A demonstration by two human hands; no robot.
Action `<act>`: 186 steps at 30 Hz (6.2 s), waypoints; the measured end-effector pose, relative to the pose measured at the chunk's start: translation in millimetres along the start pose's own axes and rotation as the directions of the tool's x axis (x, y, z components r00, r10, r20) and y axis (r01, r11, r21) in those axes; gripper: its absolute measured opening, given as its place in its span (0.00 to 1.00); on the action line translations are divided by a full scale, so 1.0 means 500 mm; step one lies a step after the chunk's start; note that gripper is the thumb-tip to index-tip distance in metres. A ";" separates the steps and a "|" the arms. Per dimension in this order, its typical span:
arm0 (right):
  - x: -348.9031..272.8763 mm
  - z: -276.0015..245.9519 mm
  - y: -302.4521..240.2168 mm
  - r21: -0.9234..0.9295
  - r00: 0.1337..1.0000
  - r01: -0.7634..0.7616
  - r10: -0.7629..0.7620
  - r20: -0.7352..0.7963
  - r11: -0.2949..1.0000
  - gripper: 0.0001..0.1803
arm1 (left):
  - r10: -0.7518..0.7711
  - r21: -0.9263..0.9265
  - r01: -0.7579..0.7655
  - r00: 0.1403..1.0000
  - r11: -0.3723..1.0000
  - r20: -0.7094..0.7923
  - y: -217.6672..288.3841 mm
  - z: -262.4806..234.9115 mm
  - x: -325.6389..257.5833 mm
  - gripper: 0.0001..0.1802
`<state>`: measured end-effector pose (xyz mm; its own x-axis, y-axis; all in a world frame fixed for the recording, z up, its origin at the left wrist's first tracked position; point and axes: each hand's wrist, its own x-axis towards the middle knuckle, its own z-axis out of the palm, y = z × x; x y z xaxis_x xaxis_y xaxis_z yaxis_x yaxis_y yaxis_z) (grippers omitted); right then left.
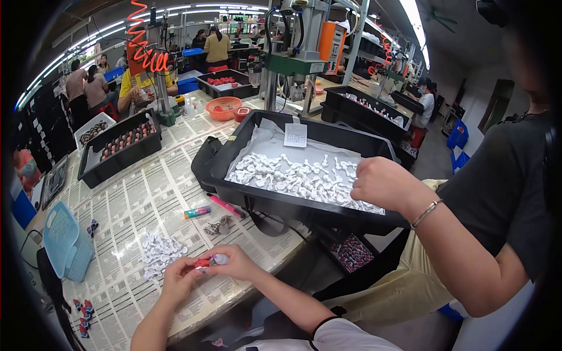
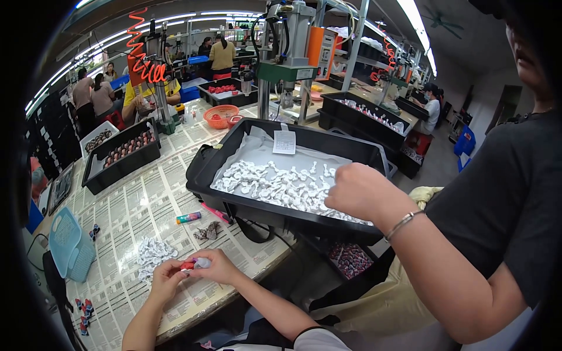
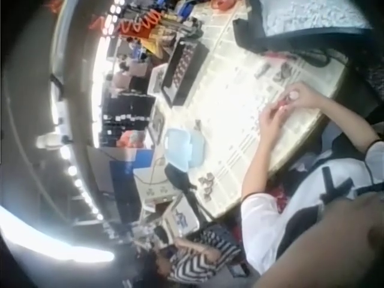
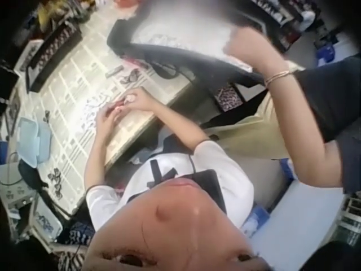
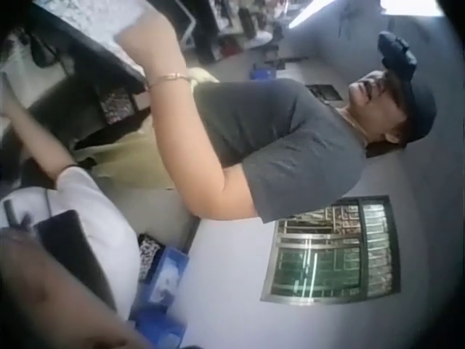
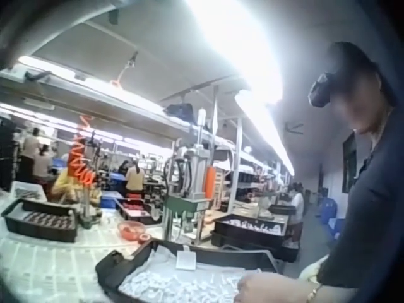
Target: The person assembles toy figurines by applying glue to the figurine bodies with a glue bottle, attaching white plastic pieces onto them by hand, and placing the assembled figurines on the table.
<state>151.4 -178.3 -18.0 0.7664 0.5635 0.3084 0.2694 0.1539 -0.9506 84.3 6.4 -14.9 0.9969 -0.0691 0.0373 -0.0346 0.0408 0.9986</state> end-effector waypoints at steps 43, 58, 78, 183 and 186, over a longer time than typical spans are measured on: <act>0.001 -0.005 -0.018 -0.038 0.996 -0.062 0.064 0.058 0.997 0.16 | -0.007 0.039 0.007 1.000 0.999 0.003 0.002 -0.001 -0.005 0.13; 0.009 -0.010 -0.001 -0.038 0.998 -0.046 0.048 0.041 0.998 0.15 | -0.058 -0.014 0.057 0.998 0.998 -0.018 0.015 0.009 0.009 0.12; 0.007 -0.002 -0.004 -0.025 0.999 -0.037 0.037 0.019 0.999 0.16 | -0.057 -0.005 0.057 0.998 0.998 0.007 0.005 -0.001 0.001 0.13; 0.013 0.002 0.002 0.162 0.993 -0.108 0.114 -0.027 0.981 0.14 | -0.103 0.080 0.097 0.991 0.992 0.080 0.047 -0.013 0.025 0.17; 0.017 0.006 -0.002 0.180 0.993 -0.116 0.120 -0.010 0.977 0.13 | -0.108 0.077 0.103 0.992 0.992 0.062 0.045 -0.019 0.022 0.17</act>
<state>156.1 -171.3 -14.7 0.7988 0.5699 0.1926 0.0689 0.2313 -0.9704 95.2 15.8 7.4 0.9885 -0.1345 -0.0684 0.0632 -0.0430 0.9971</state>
